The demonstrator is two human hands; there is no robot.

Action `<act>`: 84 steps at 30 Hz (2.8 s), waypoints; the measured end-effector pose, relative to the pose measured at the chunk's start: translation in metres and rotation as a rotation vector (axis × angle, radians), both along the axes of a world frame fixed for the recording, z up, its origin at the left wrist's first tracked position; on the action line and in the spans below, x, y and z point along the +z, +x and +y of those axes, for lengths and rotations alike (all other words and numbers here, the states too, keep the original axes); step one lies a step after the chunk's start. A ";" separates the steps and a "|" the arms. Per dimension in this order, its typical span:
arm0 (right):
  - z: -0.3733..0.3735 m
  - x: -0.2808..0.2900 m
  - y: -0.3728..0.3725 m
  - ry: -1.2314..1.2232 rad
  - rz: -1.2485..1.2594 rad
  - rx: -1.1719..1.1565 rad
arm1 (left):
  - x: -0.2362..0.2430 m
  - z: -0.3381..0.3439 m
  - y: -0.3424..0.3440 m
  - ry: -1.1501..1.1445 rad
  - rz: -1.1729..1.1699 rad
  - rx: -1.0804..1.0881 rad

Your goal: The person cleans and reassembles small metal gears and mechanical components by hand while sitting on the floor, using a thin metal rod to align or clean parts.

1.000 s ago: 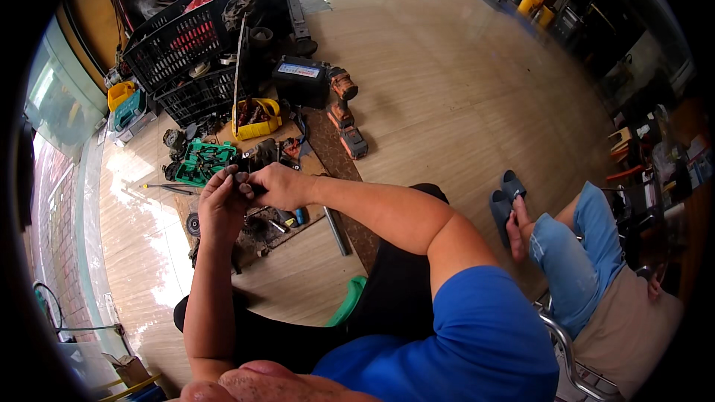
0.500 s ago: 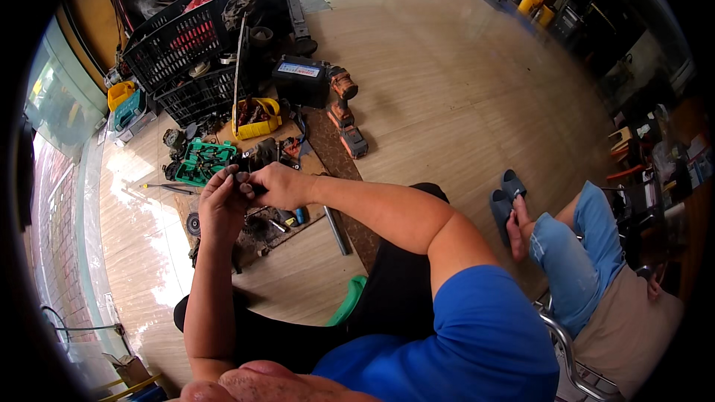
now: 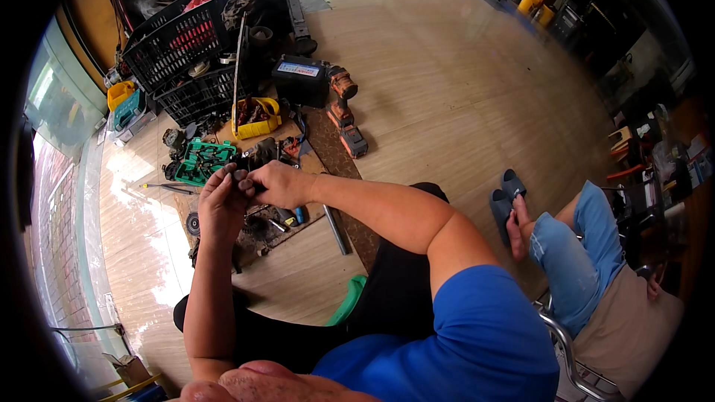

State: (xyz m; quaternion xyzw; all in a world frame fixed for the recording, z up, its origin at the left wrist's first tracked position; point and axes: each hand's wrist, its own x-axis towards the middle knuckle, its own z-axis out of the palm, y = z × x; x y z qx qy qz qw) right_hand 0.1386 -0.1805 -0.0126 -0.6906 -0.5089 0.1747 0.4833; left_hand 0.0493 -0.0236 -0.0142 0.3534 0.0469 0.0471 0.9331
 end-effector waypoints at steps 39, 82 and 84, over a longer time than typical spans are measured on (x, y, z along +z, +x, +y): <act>-0.014 0.009 0.018 -0.247 -0.403 0.002 | 0.004 -0.007 -0.002 0.097 0.061 -0.161; -0.012 -0.002 0.021 -0.301 -0.483 0.026 | 0.004 -0.009 -0.004 0.189 0.077 -0.195; -0.013 -0.006 0.023 -0.300 -0.501 0.020 | 0.005 -0.011 -0.004 0.198 0.080 -0.199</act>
